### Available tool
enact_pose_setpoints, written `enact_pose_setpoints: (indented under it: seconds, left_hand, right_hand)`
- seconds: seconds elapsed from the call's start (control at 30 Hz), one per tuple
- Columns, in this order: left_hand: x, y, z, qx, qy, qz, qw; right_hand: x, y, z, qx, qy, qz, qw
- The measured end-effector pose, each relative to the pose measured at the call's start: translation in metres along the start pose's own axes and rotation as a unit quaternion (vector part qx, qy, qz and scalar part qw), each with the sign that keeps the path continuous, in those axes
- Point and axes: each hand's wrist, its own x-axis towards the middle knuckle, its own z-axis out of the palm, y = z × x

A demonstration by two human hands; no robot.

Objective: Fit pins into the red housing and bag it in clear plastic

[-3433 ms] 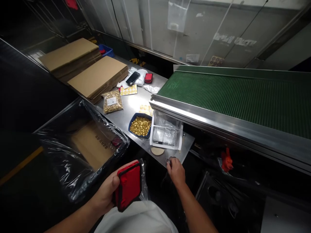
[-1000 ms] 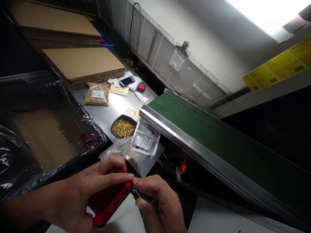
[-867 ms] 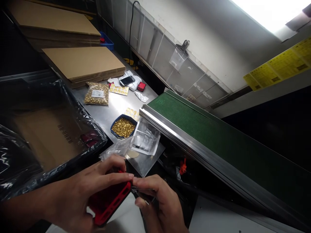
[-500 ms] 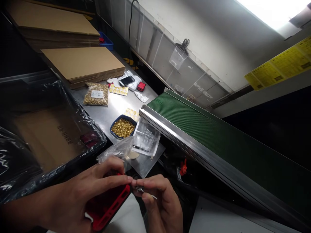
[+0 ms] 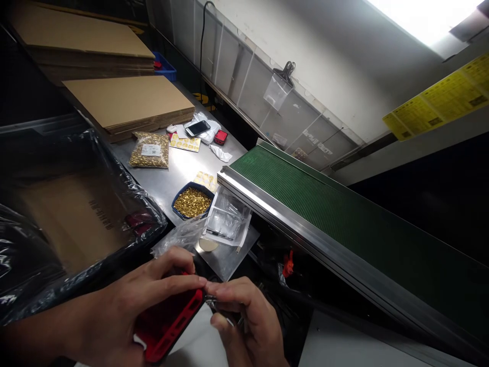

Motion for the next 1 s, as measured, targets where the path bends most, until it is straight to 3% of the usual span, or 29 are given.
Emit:
enact_pose_setpoints:
  seconds: [0.2,0.37,0.43,0.53,0.63,0.7,0.87,1.0]
  left_hand:
    - [0.000,0.002,0.000,-0.008,0.008,-0.016,1.000]
    - [-0.011,-0.012,0.004,-0.029,0.030,-0.032,0.999]
    - [-0.023,-0.030,0.014,-0.085,0.044,-0.090,0.991]
    - [-0.045,-0.067,0.034,-0.224,0.018,-0.229,0.947]
    - [-0.068,-0.096,0.053,-0.243,0.061,-0.339,0.907]
    - [-0.080,-0.104,0.060,-0.249,0.101,-0.381,0.884]
    - [-0.096,-0.095,0.048,-0.245,0.123,-0.419,0.866]
    - [-0.096,-0.087,0.015,-0.099,0.072,-0.429,0.895]
  right_hand:
    - [-0.004,0.005,0.007,0.024,0.041,-0.009,0.999]
    - [-0.008,0.024,0.011,0.086,0.139,0.089,0.983]
    - [-0.011,0.055,0.014,0.089,0.156,0.116,0.977]
    - [-0.020,0.132,0.020,0.050,0.189,0.158,0.968]
    - [-0.030,0.218,0.027,-0.058,0.224,0.208,0.950]
    - [-0.037,0.261,0.028,-0.089,0.242,0.219,0.941]
    - [-0.058,0.310,0.014,-0.167,0.260,0.225,0.924]
    - [-0.073,0.327,0.000,-0.225,0.209,0.241,0.921]
